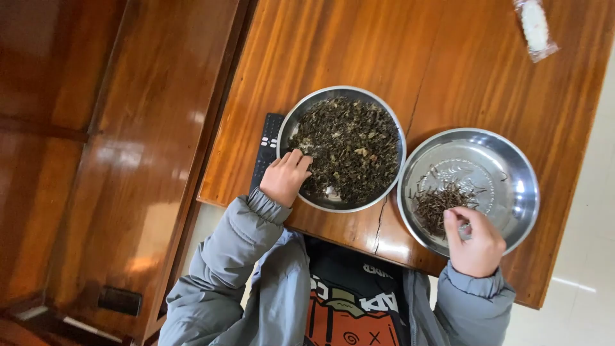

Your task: Sorting dried tea leaves by hand to remove stems and debris, transferring selected pieces between metal trays.

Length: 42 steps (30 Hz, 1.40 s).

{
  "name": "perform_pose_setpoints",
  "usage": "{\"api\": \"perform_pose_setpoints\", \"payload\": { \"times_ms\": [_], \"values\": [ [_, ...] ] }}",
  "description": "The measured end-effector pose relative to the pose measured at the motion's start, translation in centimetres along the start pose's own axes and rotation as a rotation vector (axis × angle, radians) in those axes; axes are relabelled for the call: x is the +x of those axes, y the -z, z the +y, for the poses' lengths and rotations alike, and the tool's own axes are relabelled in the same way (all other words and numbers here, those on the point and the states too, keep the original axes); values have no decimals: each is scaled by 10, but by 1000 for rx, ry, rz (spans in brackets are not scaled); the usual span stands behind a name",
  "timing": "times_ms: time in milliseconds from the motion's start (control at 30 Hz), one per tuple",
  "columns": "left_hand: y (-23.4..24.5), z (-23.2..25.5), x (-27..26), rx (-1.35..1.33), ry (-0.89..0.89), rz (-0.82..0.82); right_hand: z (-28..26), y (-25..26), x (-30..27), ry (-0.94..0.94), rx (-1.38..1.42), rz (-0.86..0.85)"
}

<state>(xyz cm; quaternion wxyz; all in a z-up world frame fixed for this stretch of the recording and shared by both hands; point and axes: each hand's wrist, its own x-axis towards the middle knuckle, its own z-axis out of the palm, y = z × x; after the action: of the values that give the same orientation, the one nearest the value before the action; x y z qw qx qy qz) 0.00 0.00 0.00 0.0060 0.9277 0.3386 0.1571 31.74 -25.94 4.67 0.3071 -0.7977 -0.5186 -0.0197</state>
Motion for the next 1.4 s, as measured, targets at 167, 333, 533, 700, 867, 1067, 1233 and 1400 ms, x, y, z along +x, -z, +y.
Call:
{"api": "perform_pose_setpoints", "payload": {
  "times_ms": [167,333,533,700,867,1067,1233,1400],
  "values": [
    [-29,-9,-4,-30,-46,-63,9,-14,-2,-25,-90,124],
    [-35,-8,7,-169,-40,-122,0,-8,10,25,-10,73],
    [-45,-7,10,-149,-7,-135,1,-12,9,91,-6,44],
    [-34,-1,15,-263,-77,-30,-2,-9,9,99,29,50],
    [-46,-6,13,-346,-21,-146,-5,-9,8,92,32,68],
    [-48,-8,13,-394,-8,-166,-2,-15,5,74,73,29],
    [-35,-2,15,-429,21,-191,-4,-14,5,84,90,37],
    [-16,10,17,-461,71,-179,-4,-15,5,78,96,-2]
  ]
}}
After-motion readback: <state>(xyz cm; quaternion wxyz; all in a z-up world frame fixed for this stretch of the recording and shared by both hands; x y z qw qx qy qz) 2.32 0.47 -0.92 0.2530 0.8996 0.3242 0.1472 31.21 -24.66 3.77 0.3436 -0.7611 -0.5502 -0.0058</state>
